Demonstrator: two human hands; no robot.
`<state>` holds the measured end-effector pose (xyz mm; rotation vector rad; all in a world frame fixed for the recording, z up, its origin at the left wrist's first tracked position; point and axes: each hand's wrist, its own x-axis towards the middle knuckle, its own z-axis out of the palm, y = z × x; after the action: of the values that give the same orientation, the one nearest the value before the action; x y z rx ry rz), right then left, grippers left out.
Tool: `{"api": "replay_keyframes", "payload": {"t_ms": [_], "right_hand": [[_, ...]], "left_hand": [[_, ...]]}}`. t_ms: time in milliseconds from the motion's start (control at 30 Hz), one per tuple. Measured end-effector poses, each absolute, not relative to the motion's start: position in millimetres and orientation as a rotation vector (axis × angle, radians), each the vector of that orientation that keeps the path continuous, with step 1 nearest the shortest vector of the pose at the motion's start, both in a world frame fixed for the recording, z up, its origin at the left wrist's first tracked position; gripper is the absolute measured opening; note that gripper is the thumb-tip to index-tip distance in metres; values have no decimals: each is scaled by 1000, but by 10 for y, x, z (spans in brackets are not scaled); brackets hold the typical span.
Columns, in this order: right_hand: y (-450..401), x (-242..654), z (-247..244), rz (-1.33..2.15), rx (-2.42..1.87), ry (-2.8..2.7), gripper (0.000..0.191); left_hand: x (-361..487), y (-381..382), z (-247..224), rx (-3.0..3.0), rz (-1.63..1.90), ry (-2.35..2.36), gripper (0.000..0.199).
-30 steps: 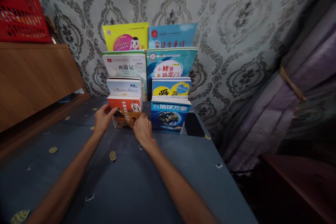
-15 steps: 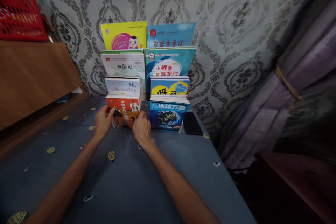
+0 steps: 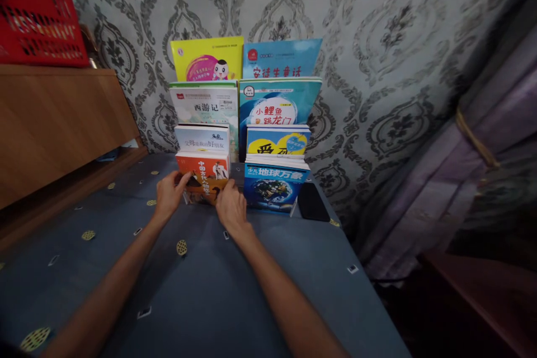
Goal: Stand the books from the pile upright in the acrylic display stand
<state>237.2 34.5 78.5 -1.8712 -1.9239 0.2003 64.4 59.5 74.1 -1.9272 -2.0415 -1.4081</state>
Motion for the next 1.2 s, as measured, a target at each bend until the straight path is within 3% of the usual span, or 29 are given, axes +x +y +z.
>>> {"api": "replay_keyframes", "payload": {"t_ms": [233, 933, 1200], "right_hand": [[340, 2340, 795, 205, -1893, -1903, 21], [373, 2418, 731, 212, -1829, -1941, 19], [397, 2432, 597, 248, -1684, -1873, 25]], "left_hand": [[606, 598, 777, -1952, -1578, -2073, 35], [499, 590, 673, -2056, -1380, -1908, 29], [426, 654, 549, -2192, -1531, -1771, 32]]}}
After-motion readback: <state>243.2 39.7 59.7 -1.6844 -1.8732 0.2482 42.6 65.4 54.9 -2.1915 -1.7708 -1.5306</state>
